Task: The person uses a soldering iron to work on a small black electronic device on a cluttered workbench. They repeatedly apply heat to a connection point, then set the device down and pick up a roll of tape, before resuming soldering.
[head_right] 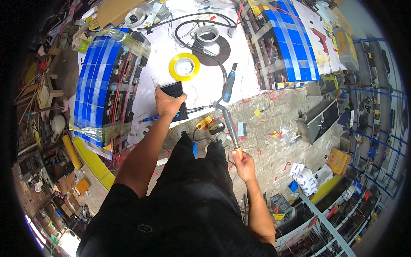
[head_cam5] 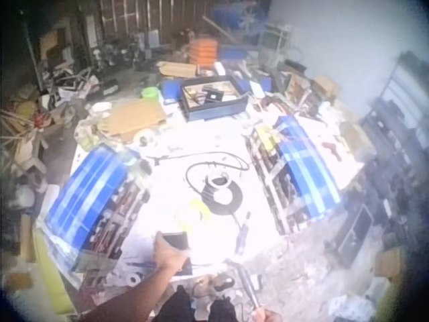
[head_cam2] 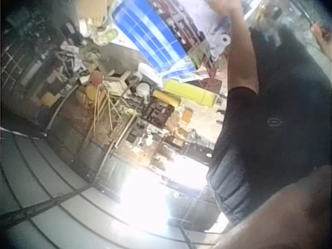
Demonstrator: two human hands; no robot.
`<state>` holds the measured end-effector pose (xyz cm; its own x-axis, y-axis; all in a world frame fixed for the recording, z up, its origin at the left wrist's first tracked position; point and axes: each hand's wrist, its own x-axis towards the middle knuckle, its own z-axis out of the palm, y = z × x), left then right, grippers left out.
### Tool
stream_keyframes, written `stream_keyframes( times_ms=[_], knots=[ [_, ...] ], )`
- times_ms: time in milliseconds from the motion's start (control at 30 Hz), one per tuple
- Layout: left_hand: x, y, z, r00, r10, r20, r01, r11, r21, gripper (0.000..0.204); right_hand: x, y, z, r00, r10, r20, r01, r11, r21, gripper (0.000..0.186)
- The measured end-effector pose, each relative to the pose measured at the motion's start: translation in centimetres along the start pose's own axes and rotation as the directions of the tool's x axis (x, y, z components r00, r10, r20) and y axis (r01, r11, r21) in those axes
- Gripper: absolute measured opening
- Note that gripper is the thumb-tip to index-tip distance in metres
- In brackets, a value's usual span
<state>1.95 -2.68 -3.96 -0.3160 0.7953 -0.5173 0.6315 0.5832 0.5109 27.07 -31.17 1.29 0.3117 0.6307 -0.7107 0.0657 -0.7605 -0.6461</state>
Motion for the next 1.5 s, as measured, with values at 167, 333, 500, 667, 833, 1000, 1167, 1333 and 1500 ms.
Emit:
stream_keyframes(
  times_ms=[167,333,500,667,833,1000,1167,1333,1500],
  knots=[
    [0.1,-1.8,1.5,0.896,0.365,-0.252,-0.401,0.909,-0.11,0.129,0.4,-0.1,-0.4,1.0,-0.001,0.013,0.001,1.0,0.012,0.036],
    [0.2,-2.1,1.1,0.849,0.48,-0.222,-0.527,0.801,-0.285,0.098,0.3,-1.2,-0.8,1.0,0.006,0.011,-0.006,1.0,-0.005,0.038],
    [-1.6,-3.2,-0.2,0.769,0.605,-0.206,-0.639,0.714,-0.286,0.059,0.8,-1.3,-0.2,0.999,0.037,0.01,-0.037,0.999,-0.015,0.044],
    [-2.5,-6.3,-1.2,0.663,0.745,-0.07,-0.695,0.579,-0.425,0.043,1.5,-1.6,0.5,0.994,0.104,0.038,-0.101,0.992,-0.077,0.05],
    [-3.2,-6.4,-2.9,0.536,0.843,0.034,-0.773,0.507,-0.38,0.029,2.1,-2.6,0.7,0.987,0.148,0.066,-0.143,0.987,-0.073,0.053],
    [-3.5,-6.4,-3.8,0.461,0.881,0.104,-0.796,0.462,-0.39,0.029,2.5,-5.0,0.2,0.97,0.207,0.129,-0.204,0.978,-0.034,0.055],
    [-4.1,-7.4,-3.3,0.398,0.905,0.15,-0.838,0.425,-0.341,0.031,3.1,-5.8,-1.0,0.953,0.258,0.159,-0.247,0.965,-0.084,0.055],
    [-4.9,-8.8,-3.3,0.345,0.902,0.259,-0.88,0.407,-0.244,0.035,3.0,-6.5,-1.5,0.943,0.291,0.162,-0.277,0.955,-0.104,0.054],
    [-5.6,-9.5,-2.8,0.308,0.908,0.285,-0.905,0.372,-0.207,0.047,3.6,-6.3,-1.6,0.949,0.268,0.169,-0.249,0.961,-0.125,0.055]
  ],
)
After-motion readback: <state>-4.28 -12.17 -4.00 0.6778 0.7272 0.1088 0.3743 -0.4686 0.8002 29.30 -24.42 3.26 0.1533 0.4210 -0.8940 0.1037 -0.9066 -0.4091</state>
